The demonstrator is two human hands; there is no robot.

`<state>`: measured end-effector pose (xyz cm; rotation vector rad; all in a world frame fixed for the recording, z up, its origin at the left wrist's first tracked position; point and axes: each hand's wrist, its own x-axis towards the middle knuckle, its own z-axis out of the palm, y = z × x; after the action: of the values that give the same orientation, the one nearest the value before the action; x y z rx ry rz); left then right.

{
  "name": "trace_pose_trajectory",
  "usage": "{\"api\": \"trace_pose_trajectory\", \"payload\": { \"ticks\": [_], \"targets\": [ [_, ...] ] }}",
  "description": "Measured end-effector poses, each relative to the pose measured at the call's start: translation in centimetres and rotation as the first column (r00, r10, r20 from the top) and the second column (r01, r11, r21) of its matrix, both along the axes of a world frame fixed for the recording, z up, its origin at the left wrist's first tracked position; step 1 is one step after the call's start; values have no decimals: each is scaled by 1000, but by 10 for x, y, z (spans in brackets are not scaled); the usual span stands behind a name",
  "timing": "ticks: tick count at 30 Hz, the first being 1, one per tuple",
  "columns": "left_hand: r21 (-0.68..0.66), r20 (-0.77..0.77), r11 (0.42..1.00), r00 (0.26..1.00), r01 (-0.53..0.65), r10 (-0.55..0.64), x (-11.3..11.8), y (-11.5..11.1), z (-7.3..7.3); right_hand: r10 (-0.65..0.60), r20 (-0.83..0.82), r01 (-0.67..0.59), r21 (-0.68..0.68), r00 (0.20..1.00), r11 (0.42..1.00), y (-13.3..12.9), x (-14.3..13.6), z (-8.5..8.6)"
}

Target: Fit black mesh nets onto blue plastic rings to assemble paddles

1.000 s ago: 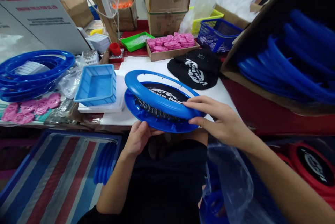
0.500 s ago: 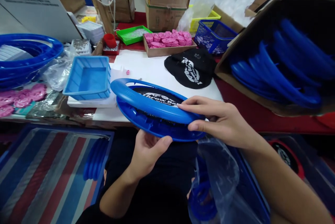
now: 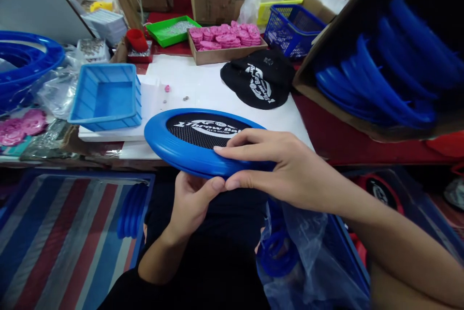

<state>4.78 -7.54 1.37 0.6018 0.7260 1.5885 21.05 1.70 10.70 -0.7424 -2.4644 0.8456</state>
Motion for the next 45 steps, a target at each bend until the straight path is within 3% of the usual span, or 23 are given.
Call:
{"api": "trace_pose_trajectory", "payload": {
  "ticks": [7,17,45],
  "targets": [
    [-25,25,999,999,22,-21,0,-1,3,-23,8,23,-17,1000,1000,-1,-1,4],
    [-81,56,996,998,-33,38,1,-1,13,-76,9,76,-36,997,996,-2,-7,8],
    [-70,70,997,997,23,-18,2,-3,9,-12,49,14,-26,999,1000,-2,-2,6]
  ]
}}
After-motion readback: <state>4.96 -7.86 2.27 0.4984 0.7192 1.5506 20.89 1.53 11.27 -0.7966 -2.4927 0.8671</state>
